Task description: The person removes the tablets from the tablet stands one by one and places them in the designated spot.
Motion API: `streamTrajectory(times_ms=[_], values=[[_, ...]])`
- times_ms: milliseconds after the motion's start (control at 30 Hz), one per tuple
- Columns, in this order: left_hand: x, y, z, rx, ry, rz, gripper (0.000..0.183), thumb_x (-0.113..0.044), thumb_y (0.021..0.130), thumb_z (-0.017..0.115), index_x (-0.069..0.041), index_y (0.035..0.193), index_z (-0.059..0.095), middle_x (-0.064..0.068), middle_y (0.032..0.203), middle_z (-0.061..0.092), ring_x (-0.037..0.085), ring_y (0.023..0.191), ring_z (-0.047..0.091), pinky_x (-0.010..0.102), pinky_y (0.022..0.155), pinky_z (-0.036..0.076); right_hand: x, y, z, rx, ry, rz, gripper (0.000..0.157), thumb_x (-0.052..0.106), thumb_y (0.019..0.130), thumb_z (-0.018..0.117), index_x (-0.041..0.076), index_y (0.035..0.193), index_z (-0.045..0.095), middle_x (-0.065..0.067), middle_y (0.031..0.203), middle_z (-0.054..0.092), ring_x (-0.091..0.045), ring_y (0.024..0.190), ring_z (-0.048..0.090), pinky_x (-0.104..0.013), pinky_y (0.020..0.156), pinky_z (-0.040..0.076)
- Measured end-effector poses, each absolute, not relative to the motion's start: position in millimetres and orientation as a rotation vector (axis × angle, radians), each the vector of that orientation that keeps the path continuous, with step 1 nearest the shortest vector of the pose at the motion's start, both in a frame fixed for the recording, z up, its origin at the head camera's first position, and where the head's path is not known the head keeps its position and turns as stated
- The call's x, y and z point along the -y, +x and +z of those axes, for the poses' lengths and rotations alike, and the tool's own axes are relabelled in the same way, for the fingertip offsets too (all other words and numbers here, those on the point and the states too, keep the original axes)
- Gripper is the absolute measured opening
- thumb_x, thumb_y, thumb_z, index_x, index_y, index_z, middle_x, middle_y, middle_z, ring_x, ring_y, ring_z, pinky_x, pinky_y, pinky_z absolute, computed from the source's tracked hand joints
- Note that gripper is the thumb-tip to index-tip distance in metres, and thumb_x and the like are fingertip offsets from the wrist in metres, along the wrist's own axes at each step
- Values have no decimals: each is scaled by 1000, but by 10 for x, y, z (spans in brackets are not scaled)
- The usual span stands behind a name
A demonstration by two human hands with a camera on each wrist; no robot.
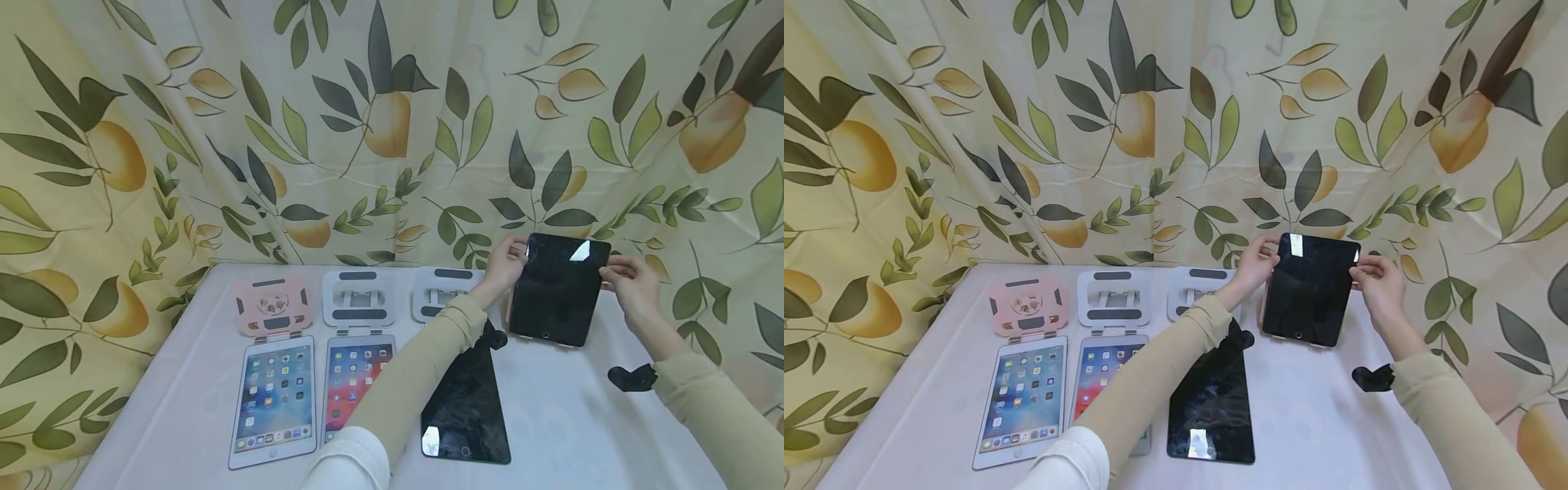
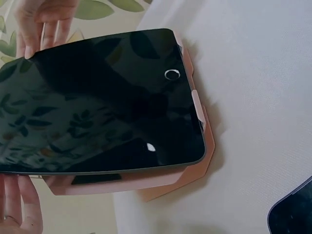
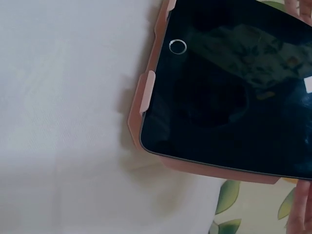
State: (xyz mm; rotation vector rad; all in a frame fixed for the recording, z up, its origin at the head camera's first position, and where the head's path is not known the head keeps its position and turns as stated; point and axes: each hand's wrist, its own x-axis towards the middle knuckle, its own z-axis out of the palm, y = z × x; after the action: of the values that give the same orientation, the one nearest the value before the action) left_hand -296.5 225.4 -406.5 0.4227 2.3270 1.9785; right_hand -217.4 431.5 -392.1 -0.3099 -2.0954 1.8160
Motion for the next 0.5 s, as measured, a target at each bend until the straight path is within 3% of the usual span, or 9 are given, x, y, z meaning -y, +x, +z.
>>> streamTrajectory(times_ms=[500], values=[[-2214, -2750, -4038, -2328, 616, 2048, 30, -1, 92, 58, -15, 119, 61, 9, 96, 66, 0, 75, 49, 10, 67, 43, -4328, -1996, -3872, 1938, -203, 1883, 25, -11, 88, 57, 13, 95, 58, 12, 78, 62, 2, 66, 61, -11, 58, 53]])
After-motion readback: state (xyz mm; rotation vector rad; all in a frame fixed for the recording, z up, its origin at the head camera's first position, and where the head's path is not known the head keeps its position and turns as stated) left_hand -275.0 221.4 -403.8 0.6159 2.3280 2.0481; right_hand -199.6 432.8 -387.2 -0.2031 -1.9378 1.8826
